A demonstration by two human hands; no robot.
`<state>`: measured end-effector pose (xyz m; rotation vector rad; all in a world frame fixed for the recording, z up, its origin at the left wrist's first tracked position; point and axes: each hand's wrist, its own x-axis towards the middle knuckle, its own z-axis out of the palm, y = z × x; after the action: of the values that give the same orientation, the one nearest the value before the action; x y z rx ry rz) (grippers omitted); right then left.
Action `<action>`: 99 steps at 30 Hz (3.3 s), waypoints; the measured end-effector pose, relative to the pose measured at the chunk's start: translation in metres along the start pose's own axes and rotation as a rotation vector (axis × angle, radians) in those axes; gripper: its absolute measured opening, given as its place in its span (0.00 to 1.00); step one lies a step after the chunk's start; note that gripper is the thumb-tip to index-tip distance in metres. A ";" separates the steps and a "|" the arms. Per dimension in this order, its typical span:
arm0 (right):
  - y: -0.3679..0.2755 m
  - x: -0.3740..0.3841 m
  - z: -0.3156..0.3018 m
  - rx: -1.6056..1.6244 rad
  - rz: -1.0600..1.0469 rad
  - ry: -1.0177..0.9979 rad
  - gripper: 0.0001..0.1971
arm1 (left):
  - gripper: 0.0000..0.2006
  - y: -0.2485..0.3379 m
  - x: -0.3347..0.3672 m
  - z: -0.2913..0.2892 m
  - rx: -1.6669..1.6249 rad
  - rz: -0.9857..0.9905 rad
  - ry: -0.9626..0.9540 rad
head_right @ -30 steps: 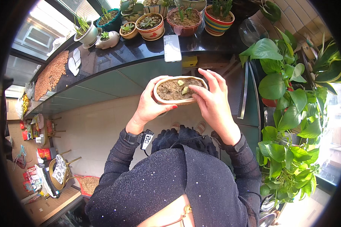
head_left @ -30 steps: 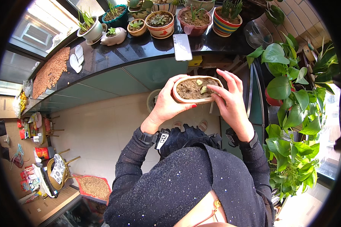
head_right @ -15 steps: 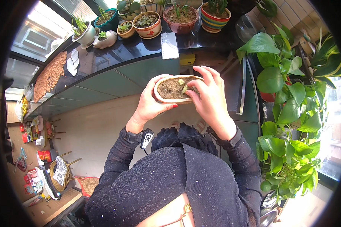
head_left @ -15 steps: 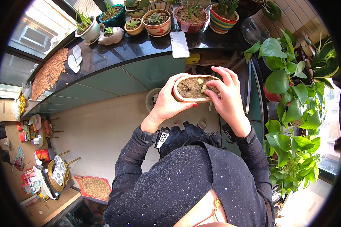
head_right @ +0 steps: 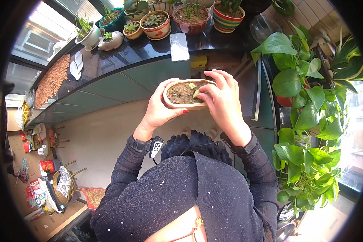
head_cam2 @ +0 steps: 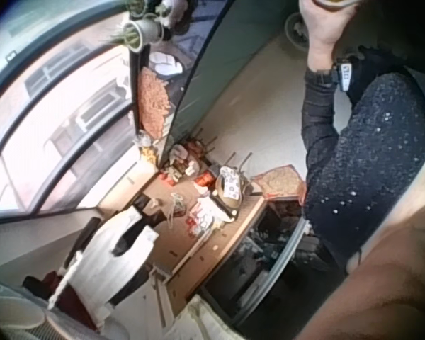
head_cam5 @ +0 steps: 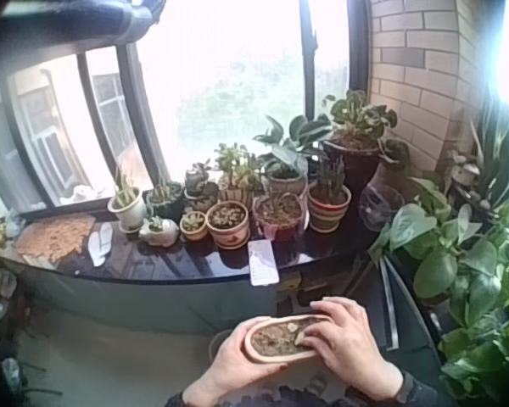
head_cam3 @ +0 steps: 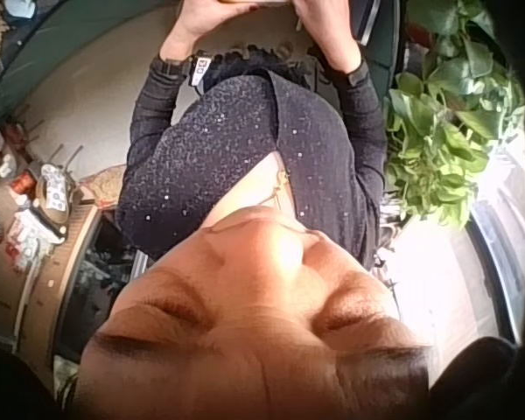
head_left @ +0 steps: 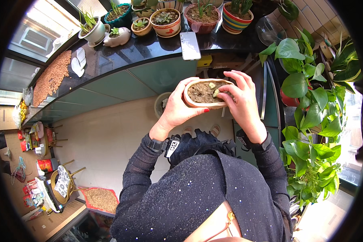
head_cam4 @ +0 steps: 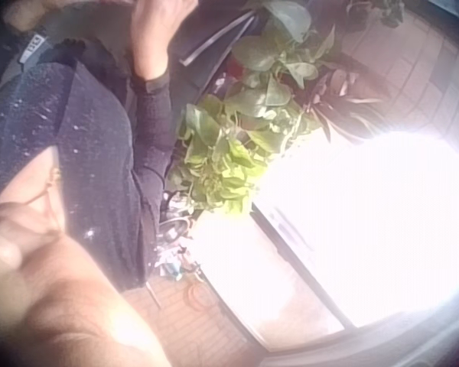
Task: The person rearranges several small potted plants on a windowsill, picking up and placing them in different positions. They also handle a clear plastic container and a small pot with soil, moving items around the windowsill area.
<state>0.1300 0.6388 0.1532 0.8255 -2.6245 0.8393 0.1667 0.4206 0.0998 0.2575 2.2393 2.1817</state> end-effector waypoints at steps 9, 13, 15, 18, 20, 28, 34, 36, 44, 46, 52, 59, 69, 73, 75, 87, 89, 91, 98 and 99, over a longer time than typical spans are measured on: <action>0.003 0.001 0.001 0.018 -0.004 0.003 0.08 | 0.45 -0.002 0.003 0.002 -0.027 -0.014 0.013; 0.004 0.001 0.000 0.028 -0.013 -0.007 0.08 | 0.44 0.001 0.003 0.002 -0.011 -0.023 0.017; 0.004 0.002 -0.001 0.036 -0.025 -0.016 0.08 | 0.44 0.002 0.003 0.002 -0.009 -0.027 0.022; 0.003 0.003 0.000 0.032 -0.031 -0.019 0.08 | 0.44 0.004 0.003 0.002 -0.022 -0.011 0.017; 0.003 0.004 0.000 0.029 -0.037 -0.025 0.08 | 0.42 0.005 0.003 0.003 -0.052 -0.012 0.023; 0.000 0.008 -0.001 0.024 -0.040 -0.028 0.11 | 0.44 0.006 0.003 -0.002 -0.031 -0.017 0.013; -0.004 0.010 -0.001 0.038 -0.066 -0.032 0.12 | 0.44 0.006 0.002 -0.004 -0.035 -0.011 0.030; -0.003 0.010 -0.001 0.041 -0.056 -0.023 0.12 | 0.44 0.004 0.002 -0.005 -0.025 -0.006 0.038; -0.002 0.010 0.000 0.072 -0.063 -0.018 0.12 | 0.44 0.003 0.003 -0.005 -0.045 0.010 0.047; -0.002 0.011 -0.001 0.082 -0.079 -0.038 0.12 | 0.44 0.005 0.002 -0.005 -0.014 0.006 0.048; 0.003 0.010 -0.007 0.091 -0.016 0.016 0.15 | 0.45 0.000 0.004 -0.008 -0.074 0.032 0.033; 0.007 0.002 -0.022 0.279 0.133 -0.092 0.27 | 0.47 -0.003 0.005 -0.010 -0.186 0.053 -0.019; -0.001 -0.010 -0.032 0.353 0.148 -0.216 0.46 | 0.45 -0.008 0.012 -0.007 -0.341 -0.004 -0.058; -0.002 -0.013 -0.034 0.325 0.158 -0.163 0.41 | 0.46 -0.008 0.016 -0.006 -0.341 -0.036 -0.087; -0.002 -0.014 -0.036 0.300 0.153 -0.144 0.37 | 0.45 -0.007 0.017 -0.005 -0.347 -0.033 -0.088; -0.006 -0.015 -0.037 0.245 0.113 -0.167 0.26 | 0.46 -0.001 0.018 -0.001 -0.296 -0.017 -0.143; -0.006 -0.015 -0.037 0.264 0.123 -0.169 0.26 | 0.47 -0.002 0.018 -0.001 -0.279 -0.012 -0.146; -0.006 -0.014 -0.037 0.276 0.126 -0.170 0.26 | 0.49 -0.003 0.018 -0.002 -0.246 -0.010 -0.151; -0.006 -0.014 -0.032 0.300 0.132 -0.143 0.22 | 0.48 -0.006 0.017 -0.002 -0.273 -0.019 -0.151; -0.006 -0.014 -0.031 0.308 0.132 -0.139 0.21 | 0.48 -0.006 0.017 -0.002 -0.272 -0.017 -0.149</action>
<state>0.1470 0.6596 0.1749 0.8164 -2.7341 1.2909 0.1491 0.4203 0.0956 0.3799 1.8373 2.3370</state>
